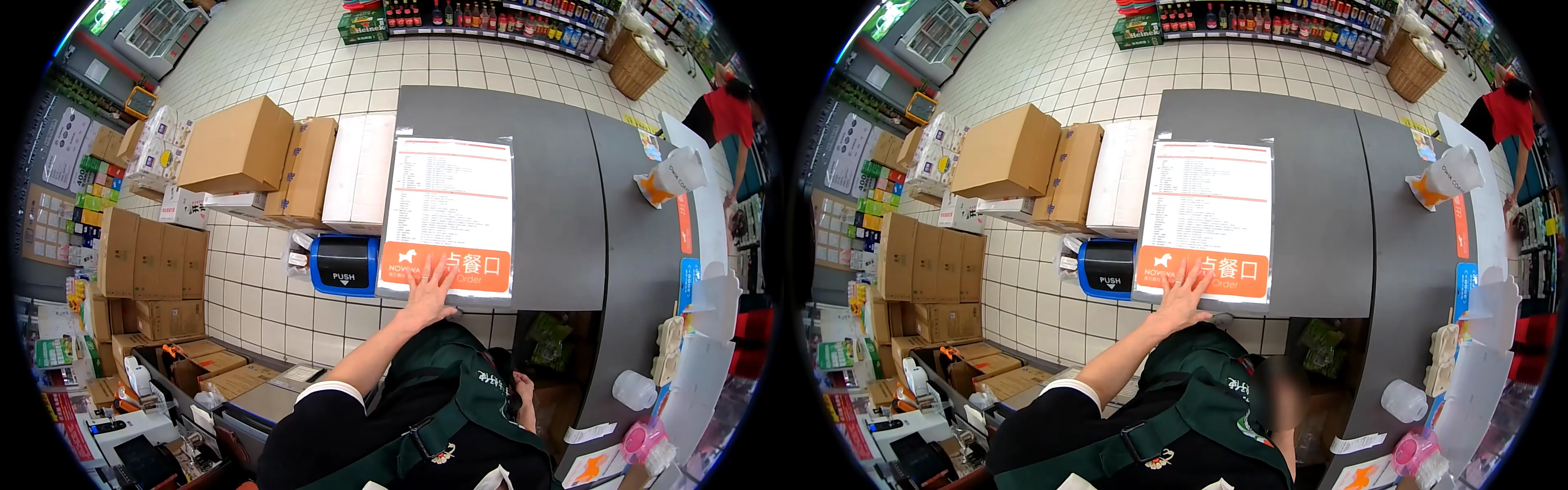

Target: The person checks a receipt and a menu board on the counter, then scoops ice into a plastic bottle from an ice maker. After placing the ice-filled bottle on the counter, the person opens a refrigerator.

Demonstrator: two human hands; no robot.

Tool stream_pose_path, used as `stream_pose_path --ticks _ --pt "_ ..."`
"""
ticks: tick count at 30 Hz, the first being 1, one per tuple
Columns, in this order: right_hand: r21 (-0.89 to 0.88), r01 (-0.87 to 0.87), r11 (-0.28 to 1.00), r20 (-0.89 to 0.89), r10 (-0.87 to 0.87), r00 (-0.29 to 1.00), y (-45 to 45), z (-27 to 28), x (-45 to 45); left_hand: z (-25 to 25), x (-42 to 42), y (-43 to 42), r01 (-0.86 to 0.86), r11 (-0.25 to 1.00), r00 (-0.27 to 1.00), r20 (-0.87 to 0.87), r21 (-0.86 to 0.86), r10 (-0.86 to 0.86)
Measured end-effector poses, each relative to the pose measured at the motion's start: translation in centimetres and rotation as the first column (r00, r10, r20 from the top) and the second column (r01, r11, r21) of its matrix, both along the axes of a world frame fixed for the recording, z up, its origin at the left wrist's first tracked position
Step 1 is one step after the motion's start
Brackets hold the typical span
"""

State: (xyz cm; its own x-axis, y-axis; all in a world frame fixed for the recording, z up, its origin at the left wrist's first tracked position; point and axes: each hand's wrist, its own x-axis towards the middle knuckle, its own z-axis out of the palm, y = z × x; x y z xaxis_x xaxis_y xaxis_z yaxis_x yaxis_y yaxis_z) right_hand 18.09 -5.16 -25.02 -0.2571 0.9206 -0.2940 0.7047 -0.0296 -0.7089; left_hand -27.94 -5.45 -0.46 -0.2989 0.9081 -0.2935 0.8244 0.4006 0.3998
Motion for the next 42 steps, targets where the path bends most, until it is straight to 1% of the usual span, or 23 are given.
stream_pose_path --ticks 3,9,12,15,18,20,21,23,25,26,27,28,30,31,32,34,36,37,38,39,40,41,42 --pt "-0.075 0.036 0.997 -0.013 -0.037 0.999 -0.2 -0.5 0.5 0.0 0.0 0.0 -0.003 1.0 1.0 0.005 0.012 0.003" --pt "-0.028 0.054 0.998 -0.026 -0.055 0.998 -0.5 -2.6 1.5 0.0 0.0 0.1 0.002 1.0 1.0 -0.004 0.011 -0.002" --pt "-0.05 0.041 0.998 -0.013 -0.041 0.999 -0.2 -1.5 1.0 0.0 -0.1 0.2 0.005 1.0 1.0 -0.004 -0.009 -0.005" --pt "-0.146 0.086 0.986 0.001 -0.087 0.996 -0.1 -1.4 0.8 0.2 -0.3 0.4 0.011 0.999 1.0 -0.003 -0.038 -0.011" --pt "-0.029 0.044 0.999 -0.043 -0.045 0.998 -0.4 -1.9 0.8 0.7 -0.7 0.6 0.024 0.998 1.0 0.013 -0.063 -0.023" --pt "0.018 0.036 0.999 -0.031 -0.036 0.999 -0.6 -1.3 0.5 1.1 -0.9 0.9 0.037 0.997 0.999 0.028 -0.072 -0.035" --pt "0.034 0.035 0.999 -0.027 -0.034 0.999 -0.6 -1.0 0.3 1.4 -0.9 1.1 0.012 0.999 1.0 0.011 -0.043 -0.012" --pt "-0.112 0.091 0.99 -0.004 -0.092 0.996 -0.6 -0.1 -0.1 1.3 -0.7 1.3 -0.009 1.0 1.0 -0.004 -0.015 0.009" --pt "-0.179 0.122 0.976 0.022 -0.12 0.993 -0.8 1.1 -0.7 0.7 0.2 1.8 0.011 0.959 0.998 0.05 0.282 -0.026" --pt "-0.192 0.129 0.973 0.031 -0.125 0.992 -0.8 2.6 -1.3 0.8 0.9 2.1 0.016 0.96 0.998 0.05 0.28 -0.031" --pt "-0.204 0.136 0.969 0.04 -0.131 0.991 -0.8 4.3 -2.0 1.2 1.6 2.4 0.07 0.967 0.969 0.215 0.246 -0.125" --pt "0.074 -0.123 0.99 0.124 0.113 0.986 -0.4 7.4 -3.3 1.5 2.4 2.9 0.13 0.966 0.903 0.376 0.222 -0.208" --pt "0.314 -0.383 0.869 0.271 0.304 0.913 -0.9 9.9 -5.1 1.9 4.4 3.5 0.21 0.958 0.858 0.434 0.196 -0.276" --pt "0.245 -0.343 0.907 0.256 0.281 0.925 -1.3 9.8 -5.1 2.4 5.2 3.5 0.212 0.943 0.85 0.429 0.256 -0.307" --pt "0.264 -0.338 0.903 0.261 0.271 0.927 -1.6 9.6 -5.4 2.9 5.6 3.6 0.276 0.937 0.837 0.426 0.212 -0.343" --pt "0.303 -0.327 0.895 0.27 0.248 0.93 -2.3 8.8 -5.4 2.9 6.4 3.6 0.323 0.922 0.815 0.434 0.212 -0.385" --pt "-0.034 -0.195 0.98 0.238 0.197 0.951 -3.0 2.0 -1.5 2.5 6.5 3.7 0.355 0.913 0.815 0.411 0.202 -0.409" --pt "-0.205 -0.119 0.972 0.227 0.166 0.96 -3.2 1.4 -1.2 2.5 6.5 3.7 0.381 0.904 0.818 0.387 0.193 -0.427" --pt "-0.205 -0.109 0.973 0.229 0.156 0.961 -3.8 0.9 -0.8 2.5 6.3 3.8 0.39 0.9 0.812 0.388 0.194 -0.435" --pt "-0.021 -0.235 0.972 0.296 0.231 0.927 -4.6 0.4 -0.6 2.4 5.9 4.0 0.394 0.899 0.813 0.383 0.19 -0.438" --pt "0.169 -0.349 0.922 0.395 0.261 0.881 -5.2 0.5 -0.7 2.5 5.5 4.2 0.399 0.898 0.814 0.378 0.186 -0.44" --pt "0.229 -0.367 0.901 0.409 0.253 0.877 -5.8 1.6 -1.3 2.5 5.1 4.2 0.384 0.903 0.81 0.399 0.192 -0.429" --pt "0.237 -0.36 0.902 0.4 0.247 0.883 -6.4 2.7 -2.0 2.5 4.8 4.2 0.391 0.899 0.806 0.399 0.195 -0.437"
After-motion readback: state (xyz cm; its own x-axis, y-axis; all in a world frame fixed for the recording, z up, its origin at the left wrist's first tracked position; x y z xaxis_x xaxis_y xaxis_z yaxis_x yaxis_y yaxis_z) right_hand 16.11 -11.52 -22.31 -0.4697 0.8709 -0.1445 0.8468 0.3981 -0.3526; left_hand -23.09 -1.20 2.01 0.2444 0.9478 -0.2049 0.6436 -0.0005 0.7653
